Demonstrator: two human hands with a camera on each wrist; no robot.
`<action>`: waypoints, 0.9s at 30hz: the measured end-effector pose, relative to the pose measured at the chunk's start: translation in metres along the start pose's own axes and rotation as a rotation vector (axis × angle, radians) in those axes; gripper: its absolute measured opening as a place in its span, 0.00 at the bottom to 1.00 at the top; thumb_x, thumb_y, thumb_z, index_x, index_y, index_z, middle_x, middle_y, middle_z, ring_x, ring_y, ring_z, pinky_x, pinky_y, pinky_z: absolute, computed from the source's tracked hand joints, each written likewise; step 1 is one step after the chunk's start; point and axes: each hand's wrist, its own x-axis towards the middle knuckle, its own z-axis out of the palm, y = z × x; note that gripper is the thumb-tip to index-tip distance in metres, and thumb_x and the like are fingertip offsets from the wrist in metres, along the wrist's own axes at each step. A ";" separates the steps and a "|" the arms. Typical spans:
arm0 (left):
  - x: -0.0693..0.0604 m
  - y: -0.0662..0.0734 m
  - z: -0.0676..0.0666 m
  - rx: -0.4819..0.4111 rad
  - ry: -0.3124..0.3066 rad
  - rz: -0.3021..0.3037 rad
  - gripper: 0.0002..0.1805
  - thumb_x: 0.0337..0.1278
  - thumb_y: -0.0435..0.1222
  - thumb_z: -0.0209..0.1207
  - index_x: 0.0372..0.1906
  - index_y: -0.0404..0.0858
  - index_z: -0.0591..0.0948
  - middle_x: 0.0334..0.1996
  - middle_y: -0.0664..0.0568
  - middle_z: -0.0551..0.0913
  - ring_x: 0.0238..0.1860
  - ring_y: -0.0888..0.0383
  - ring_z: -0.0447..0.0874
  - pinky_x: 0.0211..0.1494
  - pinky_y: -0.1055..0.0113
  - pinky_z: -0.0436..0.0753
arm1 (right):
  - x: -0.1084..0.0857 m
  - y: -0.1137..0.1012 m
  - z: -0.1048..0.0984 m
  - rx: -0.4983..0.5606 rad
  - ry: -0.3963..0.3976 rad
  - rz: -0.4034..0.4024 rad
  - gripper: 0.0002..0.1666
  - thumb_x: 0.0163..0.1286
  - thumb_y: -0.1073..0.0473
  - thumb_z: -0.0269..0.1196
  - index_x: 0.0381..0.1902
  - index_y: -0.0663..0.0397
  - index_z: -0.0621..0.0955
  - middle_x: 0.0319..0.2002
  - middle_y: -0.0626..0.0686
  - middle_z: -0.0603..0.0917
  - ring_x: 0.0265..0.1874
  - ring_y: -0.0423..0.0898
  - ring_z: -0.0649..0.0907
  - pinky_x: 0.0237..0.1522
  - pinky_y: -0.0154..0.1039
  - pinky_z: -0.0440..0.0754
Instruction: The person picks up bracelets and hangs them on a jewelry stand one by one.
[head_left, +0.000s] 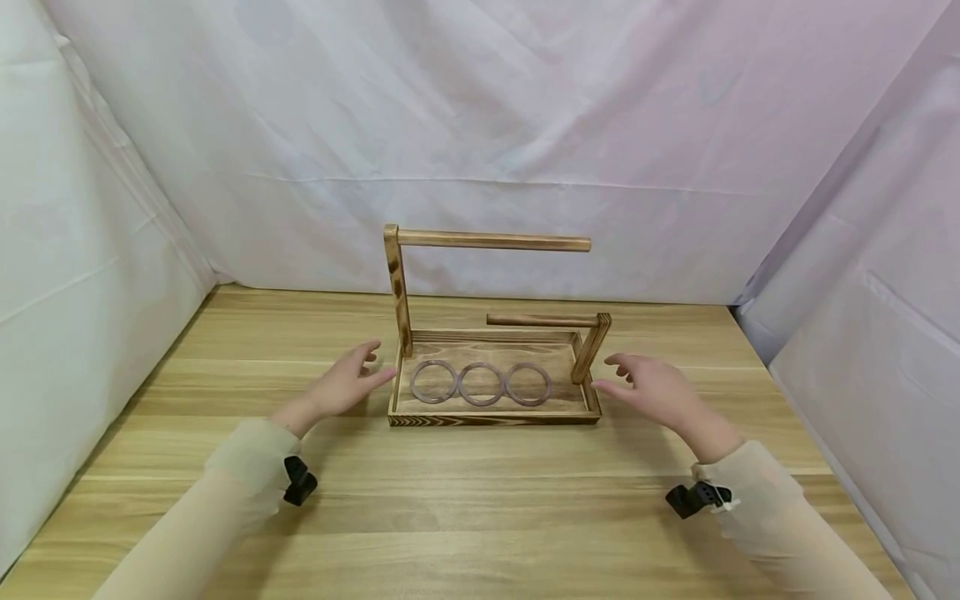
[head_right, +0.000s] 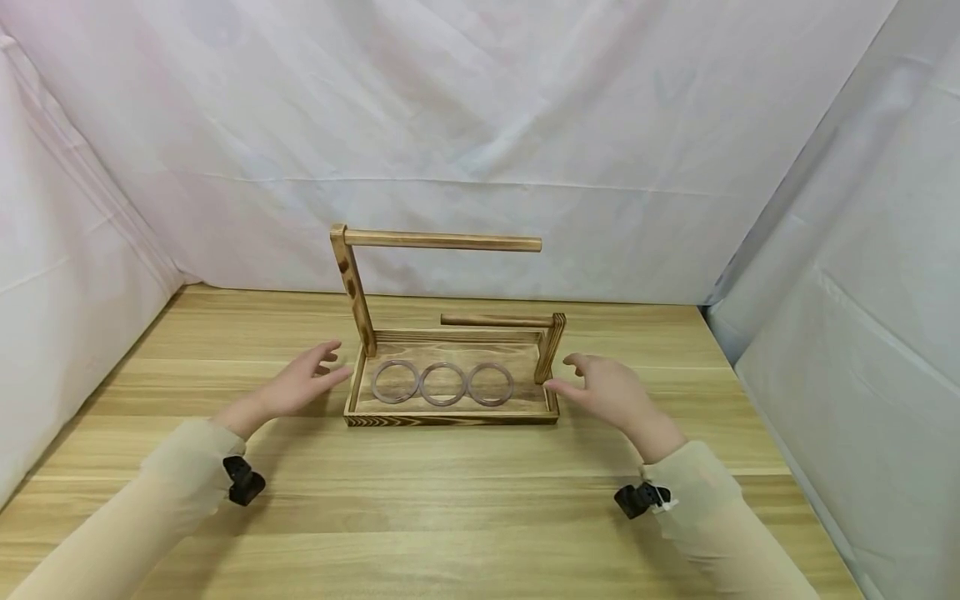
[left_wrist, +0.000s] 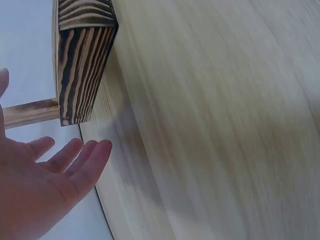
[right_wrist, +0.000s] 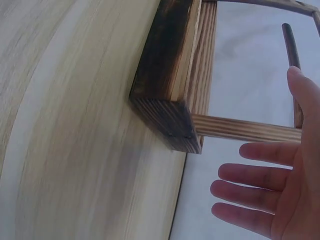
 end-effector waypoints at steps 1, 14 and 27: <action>0.001 0.001 0.000 -0.018 -0.003 -0.006 0.42 0.67 0.51 0.47 0.71 0.27 0.48 0.66 0.26 0.59 0.63 0.31 0.65 0.65 0.41 0.68 | 0.000 -0.001 0.000 0.001 0.003 -0.003 0.36 0.64 0.36 0.57 0.55 0.60 0.76 0.43 0.62 0.84 0.38 0.54 0.84 0.38 0.53 0.81; 0.004 -0.002 0.007 -0.344 -0.090 -0.078 0.37 0.69 0.46 0.46 0.71 0.28 0.49 0.63 0.27 0.60 0.59 0.35 0.70 0.55 0.54 0.81 | 0.002 -0.020 0.003 0.008 0.013 -0.078 0.35 0.62 0.34 0.58 0.52 0.58 0.78 0.42 0.60 0.85 0.38 0.52 0.84 0.38 0.51 0.82; 0.008 -0.010 0.020 -0.499 -0.110 -0.044 0.34 0.65 0.31 0.51 0.70 0.26 0.50 0.63 0.25 0.59 0.59 0.36 0.70 0.55 0.56 0.81 | 0.014 -0.038 0.011 0.035 -0.002 -0.129 0.35 0.60 0.39 0.63 0.53 0.62 0.77 0.39 0.57 0.84 0.35 0.50 0.82 0.38 0.48 0.81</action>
